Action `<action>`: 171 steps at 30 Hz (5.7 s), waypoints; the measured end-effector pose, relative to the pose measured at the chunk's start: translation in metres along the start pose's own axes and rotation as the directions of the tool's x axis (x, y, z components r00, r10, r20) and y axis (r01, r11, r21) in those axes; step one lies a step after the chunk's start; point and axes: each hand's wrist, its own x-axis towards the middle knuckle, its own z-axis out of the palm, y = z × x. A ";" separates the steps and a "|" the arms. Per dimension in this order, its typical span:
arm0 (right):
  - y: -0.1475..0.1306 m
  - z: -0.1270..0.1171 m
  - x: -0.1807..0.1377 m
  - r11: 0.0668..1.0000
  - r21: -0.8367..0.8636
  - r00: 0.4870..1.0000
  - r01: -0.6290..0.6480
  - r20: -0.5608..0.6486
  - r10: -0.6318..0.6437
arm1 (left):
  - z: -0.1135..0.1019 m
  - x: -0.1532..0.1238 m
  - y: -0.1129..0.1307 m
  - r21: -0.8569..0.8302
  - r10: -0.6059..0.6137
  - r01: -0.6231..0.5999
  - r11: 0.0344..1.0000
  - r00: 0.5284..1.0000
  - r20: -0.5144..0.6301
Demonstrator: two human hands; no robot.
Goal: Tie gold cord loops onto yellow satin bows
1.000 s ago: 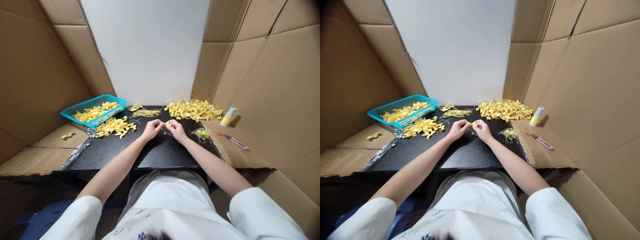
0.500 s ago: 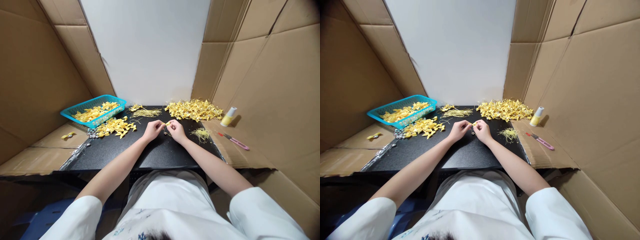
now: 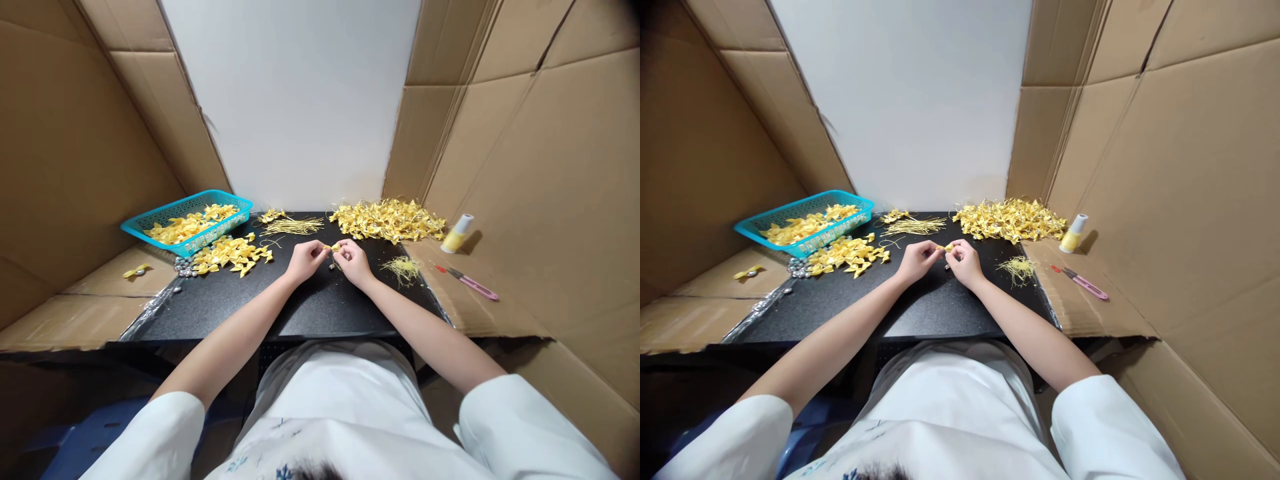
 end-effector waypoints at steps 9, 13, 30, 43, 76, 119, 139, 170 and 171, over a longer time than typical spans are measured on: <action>0.003 0.001 0.001 1.000 0.014 1.000 -0.008 0.002 0.008 | 0.001 0.000 0.000 0.027 0.020 -0.020 0.999 1.000 -0.004; 0.004 0.001 0.002 1.000 0.015 1.000 -0.012 0.006 0.012 | 0.001 0.000 -0.002 0.047 0.039 -0.039 0.998 0.999 -0.007; 0.003 0.005 -0.002 0.998 -0.047 0.998 0.037 -0.051 -0.040 | 0.003 0.002 -0.004 0.150 0.182 -0.173 0.973 0.982 -0.051; 0.003 0.012 -0.003 0.999 -0.029 0.996 0.043 -0.078 -0.046 | 0.009 -0.001 -0.006 0.116 0.154 -0.141 0.983 0.982 -0.112; -0.005 -0.004 0.026 0.945 0.225 0.966 -0.239 0.157 0.207 | 0.001 0.003 -0.014 0.165 0.303 -0.314 0.935 0.949 0.089; -0.006 -0.039 0.058 0.893 0.333 0.950 -0.302 0.033 0.310 | 0.013 0.005 -0.018 -0.533 -0.264 0.331 0.779 0.944 0.199; 0.000 0.005 0.012 0.835 0.439 0.942 -0.333 0.129 0.309 | 0.011 0.004 -0.021 -0.404 -0.237 0.199 0.893 0.971 -0.045; -0.078 -0.086 0.206 0.769 0.593 0.906 -0.241 -0.146 0.397 | 0.005 0.000 -0.012 -0.497 -0.179 0.426 0.756 0.865 0.469; -0.079 -0.086 0.211 0.780 0.577 0.899 -0.242 -0.168 0.403 | 0.005 0.000 -0.011 -0.499 -0.170 0.421 0.757 0.866 0.471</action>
